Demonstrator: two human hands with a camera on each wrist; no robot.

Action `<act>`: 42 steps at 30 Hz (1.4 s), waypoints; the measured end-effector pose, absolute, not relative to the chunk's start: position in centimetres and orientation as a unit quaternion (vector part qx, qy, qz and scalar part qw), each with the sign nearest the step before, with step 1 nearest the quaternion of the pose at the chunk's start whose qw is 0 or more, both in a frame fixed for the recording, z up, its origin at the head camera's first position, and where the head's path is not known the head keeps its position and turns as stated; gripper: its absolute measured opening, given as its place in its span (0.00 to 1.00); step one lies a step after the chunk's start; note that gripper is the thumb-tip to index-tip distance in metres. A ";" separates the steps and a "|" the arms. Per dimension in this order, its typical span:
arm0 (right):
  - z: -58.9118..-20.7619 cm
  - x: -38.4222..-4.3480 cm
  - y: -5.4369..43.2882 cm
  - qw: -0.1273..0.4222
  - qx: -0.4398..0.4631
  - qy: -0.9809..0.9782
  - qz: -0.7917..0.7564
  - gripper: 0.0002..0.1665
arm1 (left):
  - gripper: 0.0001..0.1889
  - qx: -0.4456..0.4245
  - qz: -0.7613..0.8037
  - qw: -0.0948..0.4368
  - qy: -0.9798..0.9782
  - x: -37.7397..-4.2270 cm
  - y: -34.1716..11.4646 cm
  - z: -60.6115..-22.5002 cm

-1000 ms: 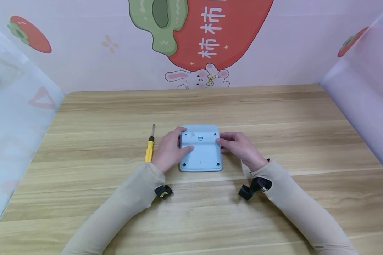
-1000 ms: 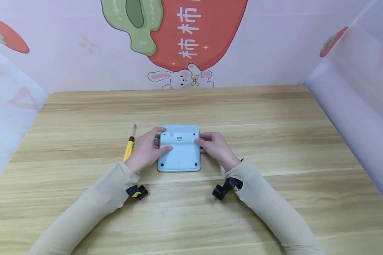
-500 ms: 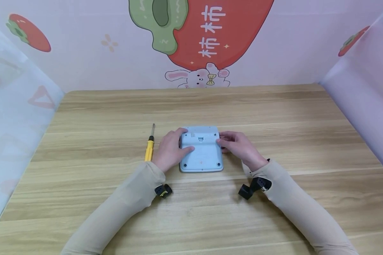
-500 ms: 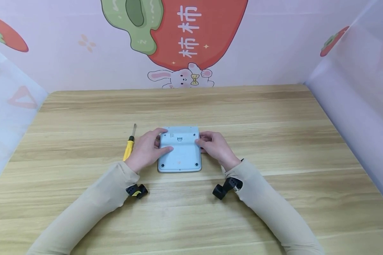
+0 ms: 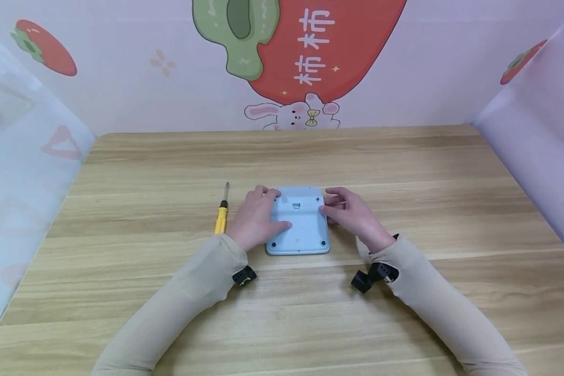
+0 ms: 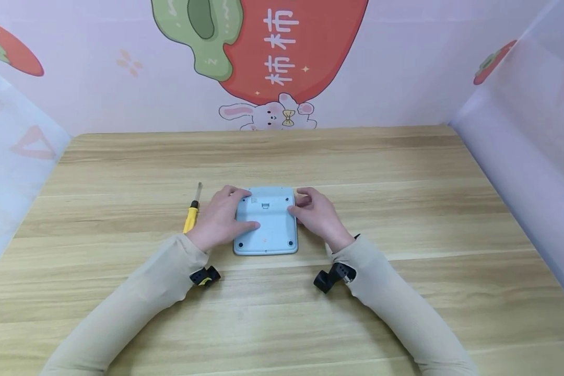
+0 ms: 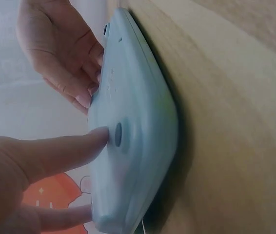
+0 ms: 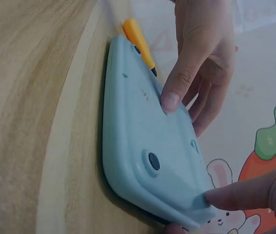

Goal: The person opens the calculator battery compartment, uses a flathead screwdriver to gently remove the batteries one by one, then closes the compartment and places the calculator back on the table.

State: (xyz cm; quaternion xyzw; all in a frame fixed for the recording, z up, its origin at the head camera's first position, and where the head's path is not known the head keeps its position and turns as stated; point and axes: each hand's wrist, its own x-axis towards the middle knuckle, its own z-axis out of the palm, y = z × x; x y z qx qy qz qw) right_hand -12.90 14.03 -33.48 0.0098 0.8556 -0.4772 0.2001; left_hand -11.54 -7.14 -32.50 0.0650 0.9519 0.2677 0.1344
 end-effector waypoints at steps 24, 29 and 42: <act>-32.9 -12.7 12.6 0.087 -0.095 0.917 -0.378 0.21 | 0.37 0.079 0.281 0.136 0.947 -11.7 -7.0 -32.5; -32.9 -12.8 12.1 0.040 -0.154 0.926 -0.342 0.17 | 0.37 0.079 0.278 0.136 0.948 -11.8 -7.0 -32.5; -32.7 -12.9 10.8 0.041 -0.219 0.931 -0.290 0.17 | 0.36 0.085 0.277 0.131 0.948 -11.7 -7.0 -32.6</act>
